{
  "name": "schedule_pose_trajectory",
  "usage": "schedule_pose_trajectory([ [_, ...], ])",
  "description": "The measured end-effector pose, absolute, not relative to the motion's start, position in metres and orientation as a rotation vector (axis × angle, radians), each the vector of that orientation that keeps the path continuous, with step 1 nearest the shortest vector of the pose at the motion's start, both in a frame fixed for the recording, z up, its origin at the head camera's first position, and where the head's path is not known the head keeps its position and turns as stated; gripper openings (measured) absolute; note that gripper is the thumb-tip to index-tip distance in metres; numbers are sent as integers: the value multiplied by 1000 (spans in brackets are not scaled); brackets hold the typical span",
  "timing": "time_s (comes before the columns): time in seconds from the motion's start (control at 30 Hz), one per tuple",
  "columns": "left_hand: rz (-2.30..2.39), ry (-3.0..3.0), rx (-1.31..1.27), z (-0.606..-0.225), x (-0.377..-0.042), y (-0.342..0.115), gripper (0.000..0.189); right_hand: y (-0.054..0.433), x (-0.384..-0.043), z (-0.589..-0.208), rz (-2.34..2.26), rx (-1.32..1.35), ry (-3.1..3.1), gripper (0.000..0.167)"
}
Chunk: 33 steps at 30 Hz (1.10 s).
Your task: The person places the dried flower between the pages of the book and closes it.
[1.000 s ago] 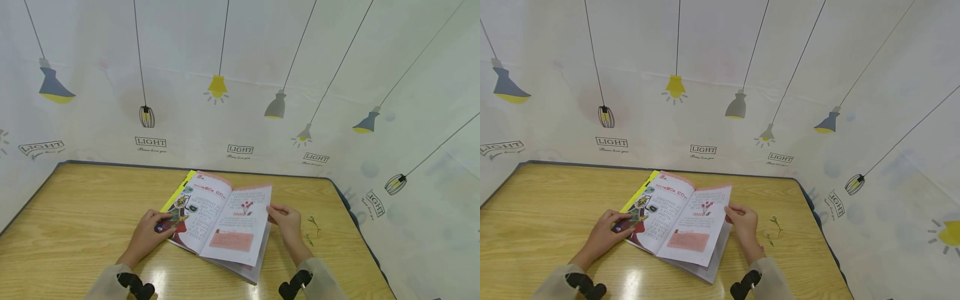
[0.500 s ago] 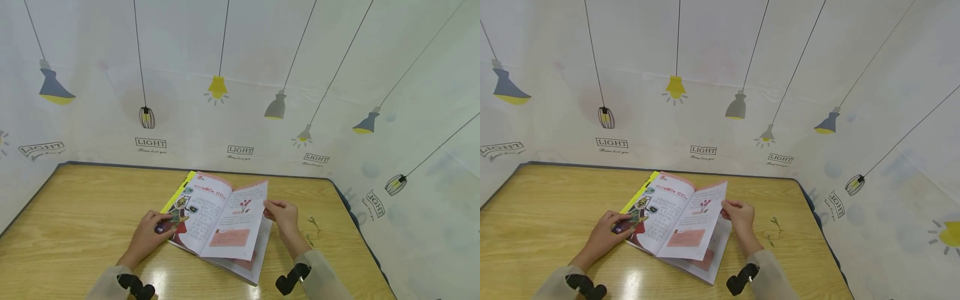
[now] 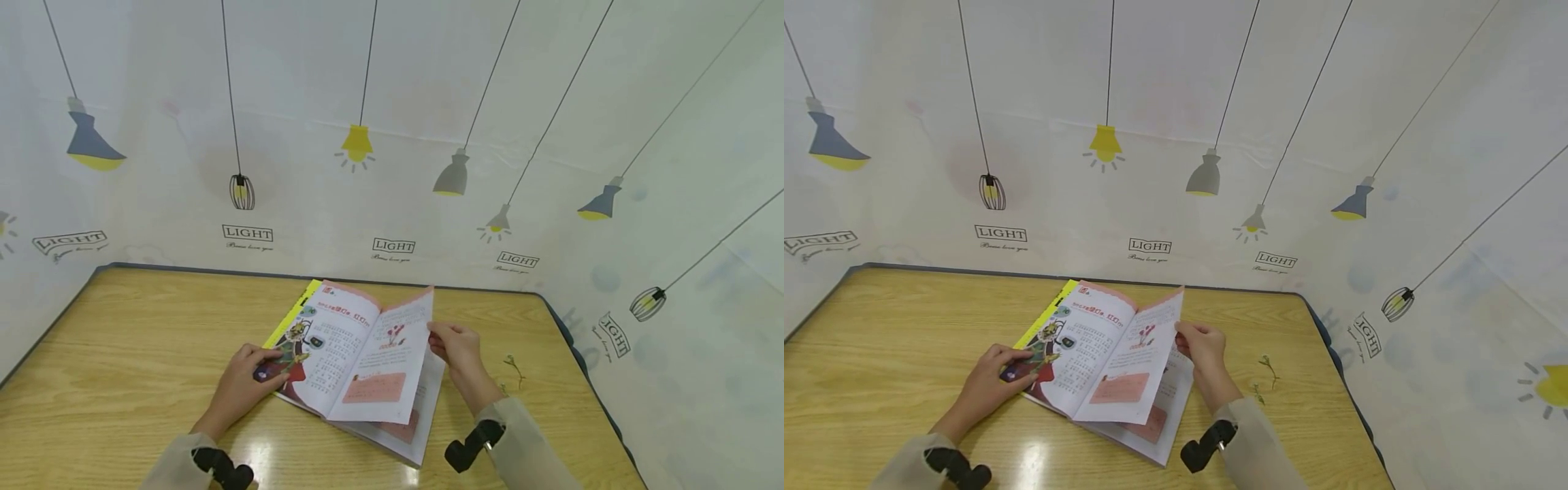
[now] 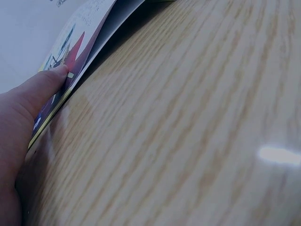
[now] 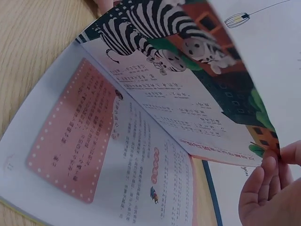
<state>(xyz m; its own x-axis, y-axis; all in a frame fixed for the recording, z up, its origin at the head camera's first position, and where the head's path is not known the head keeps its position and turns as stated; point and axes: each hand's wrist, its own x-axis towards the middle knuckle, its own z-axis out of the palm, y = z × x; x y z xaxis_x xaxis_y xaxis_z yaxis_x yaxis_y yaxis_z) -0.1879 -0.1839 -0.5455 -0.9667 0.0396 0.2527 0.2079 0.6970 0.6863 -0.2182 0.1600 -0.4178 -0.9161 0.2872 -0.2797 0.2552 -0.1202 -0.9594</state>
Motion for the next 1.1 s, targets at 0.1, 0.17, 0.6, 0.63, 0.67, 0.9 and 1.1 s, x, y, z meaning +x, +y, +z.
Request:
schedule_pose_trajectory([
  [0.1, -1129, -2686, -199, -545, -188, -184, 49, 158, -220, -415, 2268, -652, -2060, 9],
  [0.17, -1129, -2684, -199, -545, -188, -184, 49, 156, -221, -414, 2291, -652, -2046, 8],
  [0.6, -1123, -2682, -204, -545, -187, -184, 48, 143, -228, -409, 2463, -615, -1933, 4],
  [0.63, -1123, -2682, -204, -545, -187, -184, 48, 141, -229, -409, 2474, -610, -1927, 4],
  [0.67, -1122, -2683, -203, -545, -186, -184, 48, 140, -230, -408, 2489, -597, -1918, 5],
  [0.9, -1121, -2688, -199, -544, -186, -184, 48, 131, -234, -407, 2550, -512, -1877, 4],
  [1.1, -1114, -2684, -198, -544, -186, -183, 46, 124, -238, -406, 2574, -499, -1857, 3],
])
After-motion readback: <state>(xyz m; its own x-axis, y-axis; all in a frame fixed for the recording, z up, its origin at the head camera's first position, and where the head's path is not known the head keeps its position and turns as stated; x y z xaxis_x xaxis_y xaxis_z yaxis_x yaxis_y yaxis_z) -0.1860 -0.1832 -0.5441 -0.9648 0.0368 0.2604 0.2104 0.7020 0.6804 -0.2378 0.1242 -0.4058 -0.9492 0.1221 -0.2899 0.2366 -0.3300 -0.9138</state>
